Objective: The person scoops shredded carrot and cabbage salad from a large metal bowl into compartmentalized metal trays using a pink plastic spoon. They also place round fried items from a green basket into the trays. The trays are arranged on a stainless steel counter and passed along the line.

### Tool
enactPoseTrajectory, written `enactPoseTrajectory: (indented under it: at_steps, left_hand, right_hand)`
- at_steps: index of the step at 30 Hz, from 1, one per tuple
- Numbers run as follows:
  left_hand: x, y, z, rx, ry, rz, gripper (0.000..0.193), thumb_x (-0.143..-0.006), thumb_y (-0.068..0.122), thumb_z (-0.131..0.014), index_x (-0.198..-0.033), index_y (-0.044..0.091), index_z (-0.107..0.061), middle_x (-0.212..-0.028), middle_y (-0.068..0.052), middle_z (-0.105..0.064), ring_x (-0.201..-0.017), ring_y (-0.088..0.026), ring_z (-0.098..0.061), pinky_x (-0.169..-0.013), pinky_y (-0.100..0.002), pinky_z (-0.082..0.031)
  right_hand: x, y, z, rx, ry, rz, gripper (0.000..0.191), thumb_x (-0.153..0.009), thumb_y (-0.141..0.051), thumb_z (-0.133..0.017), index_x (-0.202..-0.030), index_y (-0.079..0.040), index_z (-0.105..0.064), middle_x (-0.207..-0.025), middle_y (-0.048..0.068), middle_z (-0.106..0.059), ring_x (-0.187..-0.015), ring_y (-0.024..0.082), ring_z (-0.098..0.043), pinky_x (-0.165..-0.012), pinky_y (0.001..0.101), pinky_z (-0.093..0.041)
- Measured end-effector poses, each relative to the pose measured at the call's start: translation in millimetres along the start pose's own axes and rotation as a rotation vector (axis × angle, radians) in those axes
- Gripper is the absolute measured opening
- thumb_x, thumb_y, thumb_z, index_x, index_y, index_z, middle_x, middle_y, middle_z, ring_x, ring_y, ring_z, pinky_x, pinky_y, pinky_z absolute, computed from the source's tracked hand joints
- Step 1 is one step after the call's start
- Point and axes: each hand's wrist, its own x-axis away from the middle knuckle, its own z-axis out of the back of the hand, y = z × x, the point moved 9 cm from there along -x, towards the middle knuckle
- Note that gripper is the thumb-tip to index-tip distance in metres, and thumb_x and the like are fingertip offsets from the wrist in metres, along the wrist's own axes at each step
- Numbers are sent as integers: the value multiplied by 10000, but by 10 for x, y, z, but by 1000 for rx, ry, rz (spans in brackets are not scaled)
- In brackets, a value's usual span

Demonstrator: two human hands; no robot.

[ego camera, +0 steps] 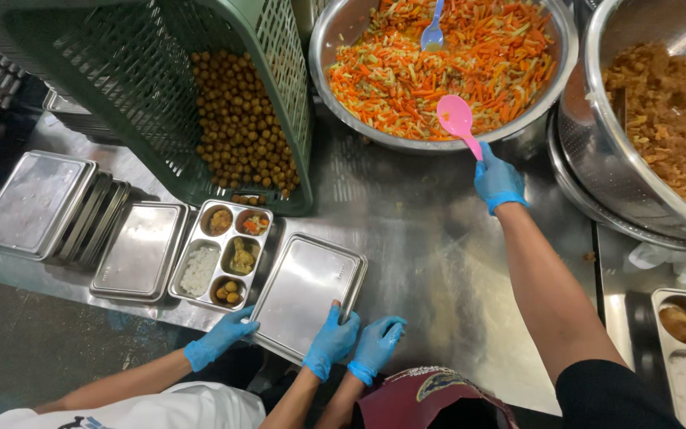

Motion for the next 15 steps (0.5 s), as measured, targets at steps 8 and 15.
enactPoseTrajectory:
  at_steps: [8, 15]
  left_hand:
    - [-41, 112, 52, -35, 21, -22, 188, -978, 155, -637, -1076, 24, -728, -882, -87, -731, -760, -151, -703, -704, -303, -566]
    - [-107, 131, 311, -85, 115, 18, 185, -969, 178, -635, -1057, 51, -738, -883, -94, -745, -768, -168, -732, -707, -315, -587]
  right_hand:
    - [-153, 11, 101, 80, 19, 84, 437, -966, -299, -550, -1401, -293, -596, -1078, 231, -712, -1004, 481, -661, -874, 578, -509]
    - [-749, 97, 500, 513, 213, 218, 205, -930, -173, -597, -1049, -127, -757, -971, 200, -761, -900, 412, -726, -827, 550, -481]
